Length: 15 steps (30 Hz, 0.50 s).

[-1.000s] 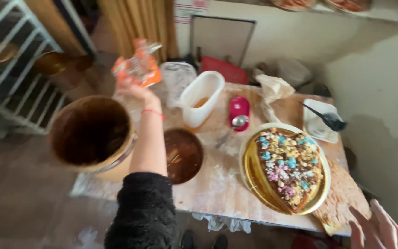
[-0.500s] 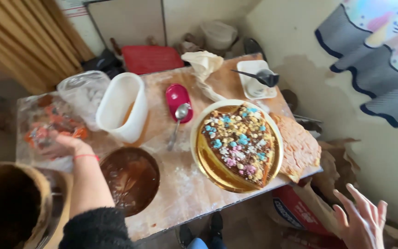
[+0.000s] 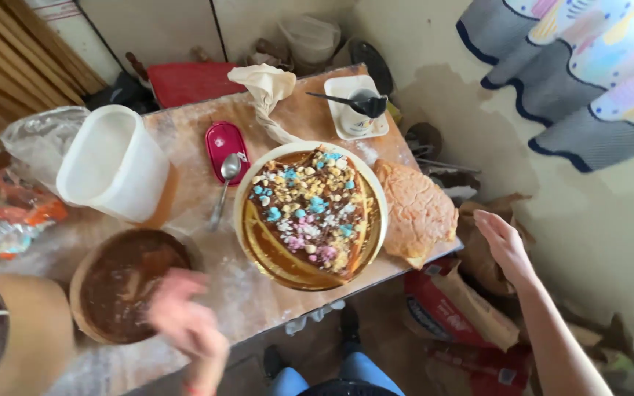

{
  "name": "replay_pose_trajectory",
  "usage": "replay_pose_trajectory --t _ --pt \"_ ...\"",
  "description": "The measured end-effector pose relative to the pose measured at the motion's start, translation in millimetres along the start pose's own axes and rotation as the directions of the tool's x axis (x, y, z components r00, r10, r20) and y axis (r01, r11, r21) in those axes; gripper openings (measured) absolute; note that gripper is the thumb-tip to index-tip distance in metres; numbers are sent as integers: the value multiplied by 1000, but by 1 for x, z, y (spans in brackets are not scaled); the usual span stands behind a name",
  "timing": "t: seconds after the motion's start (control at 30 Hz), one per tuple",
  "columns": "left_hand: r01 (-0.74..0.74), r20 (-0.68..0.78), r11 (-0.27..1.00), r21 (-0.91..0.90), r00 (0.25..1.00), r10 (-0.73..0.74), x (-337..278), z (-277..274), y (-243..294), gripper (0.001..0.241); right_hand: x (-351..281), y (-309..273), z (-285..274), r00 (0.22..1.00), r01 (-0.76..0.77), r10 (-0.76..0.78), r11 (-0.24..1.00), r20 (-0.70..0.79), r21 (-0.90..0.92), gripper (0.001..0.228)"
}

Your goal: Assembling and moisturizing layers of a heart-shaped cake using syrup.

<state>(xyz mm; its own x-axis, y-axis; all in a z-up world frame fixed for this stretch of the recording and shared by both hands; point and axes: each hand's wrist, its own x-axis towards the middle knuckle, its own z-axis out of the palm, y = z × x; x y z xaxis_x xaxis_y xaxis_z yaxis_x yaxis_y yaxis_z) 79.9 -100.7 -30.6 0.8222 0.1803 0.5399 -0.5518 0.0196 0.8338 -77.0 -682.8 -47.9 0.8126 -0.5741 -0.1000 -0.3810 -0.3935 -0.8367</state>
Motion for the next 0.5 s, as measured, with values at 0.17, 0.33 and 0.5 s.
replay_pose_trajectory --t 0.17,0.33,0.5 --pt "162 742 981 104 644 -185 -106 102 47 25 121 55 6 972 32 -63 990 227 140 35" --pt "700 647 684 204 428 -631 -163 229 -12 52 199 96 33 899 121 -148 988 412 91 34" --pt "751 405 659 43 590 -699 -187 298 -85 60 197 63 49 836 -109 101 994 539 -17 38"
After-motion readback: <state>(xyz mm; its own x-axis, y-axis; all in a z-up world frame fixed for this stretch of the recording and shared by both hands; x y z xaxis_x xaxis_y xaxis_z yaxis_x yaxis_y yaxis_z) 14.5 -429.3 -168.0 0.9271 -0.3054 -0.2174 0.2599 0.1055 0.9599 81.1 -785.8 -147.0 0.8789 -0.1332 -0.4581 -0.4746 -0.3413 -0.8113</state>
